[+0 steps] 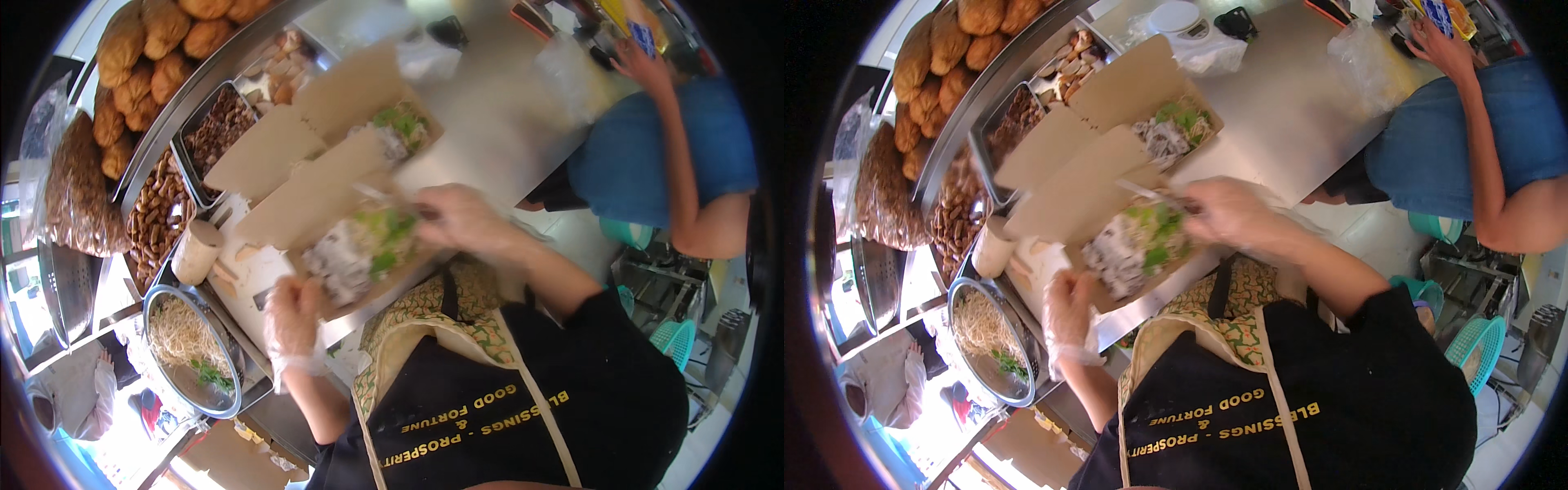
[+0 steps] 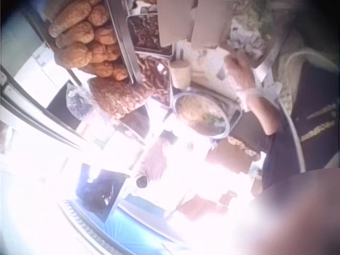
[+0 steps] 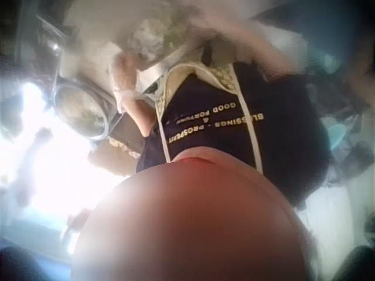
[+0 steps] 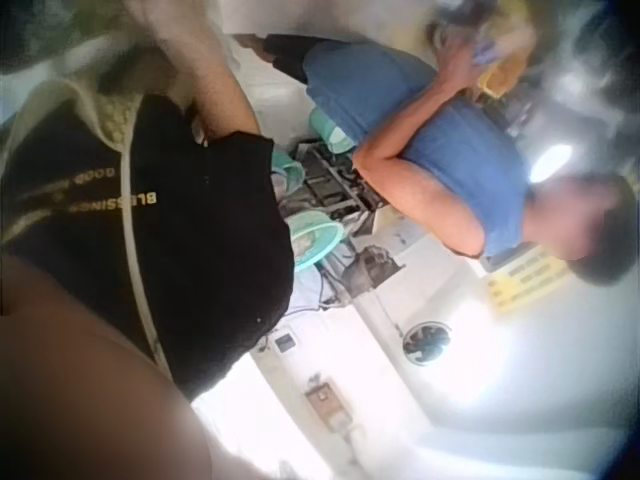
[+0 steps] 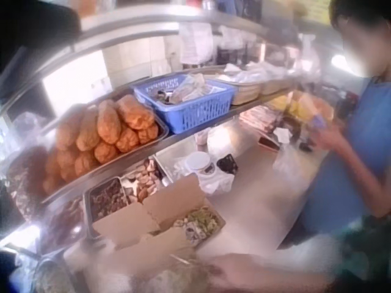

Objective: The person assembles food items in cardboard boxes at a street food stall. They add bean sprouts and greens, cut and place sliced meat and sausages, and arrange fried items into the boxes.

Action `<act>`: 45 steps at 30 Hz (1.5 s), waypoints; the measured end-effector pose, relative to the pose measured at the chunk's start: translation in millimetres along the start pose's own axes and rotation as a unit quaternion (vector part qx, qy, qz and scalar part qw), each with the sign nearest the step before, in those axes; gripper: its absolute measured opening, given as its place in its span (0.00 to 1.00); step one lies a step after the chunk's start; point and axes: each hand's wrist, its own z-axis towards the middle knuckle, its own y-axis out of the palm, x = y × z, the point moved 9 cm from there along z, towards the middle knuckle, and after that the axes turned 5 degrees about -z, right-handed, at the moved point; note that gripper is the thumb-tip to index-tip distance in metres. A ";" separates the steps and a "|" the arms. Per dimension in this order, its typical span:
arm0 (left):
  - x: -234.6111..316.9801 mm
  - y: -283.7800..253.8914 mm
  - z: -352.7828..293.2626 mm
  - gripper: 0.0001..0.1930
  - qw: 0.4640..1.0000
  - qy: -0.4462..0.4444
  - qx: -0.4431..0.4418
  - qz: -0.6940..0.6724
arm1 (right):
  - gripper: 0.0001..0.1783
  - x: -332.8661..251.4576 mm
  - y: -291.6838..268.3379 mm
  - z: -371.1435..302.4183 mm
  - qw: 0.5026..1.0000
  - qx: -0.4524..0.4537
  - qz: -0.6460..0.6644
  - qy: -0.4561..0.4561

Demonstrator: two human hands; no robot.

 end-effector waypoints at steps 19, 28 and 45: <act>241.2 227.5 191.8 0.12 0.985 0.157 -0.053 0.044 | 0.16 274.1 -176.2 67.8 0.967 0.154 -0.183 0.094; 81.0 104.4 114.8 0.14 0.981 0.111 -0.099 -0.121 | 0.19 100.6 -65.6 23.5 0.984 0.062 -0.166 -0.021; -149.9 -35.9 -41.4 0.18 0.984 -0.040 0.055 -0.163 | 0.18 -470.1 -87.8 231.7 0.739 0.230 -0.465 -0.431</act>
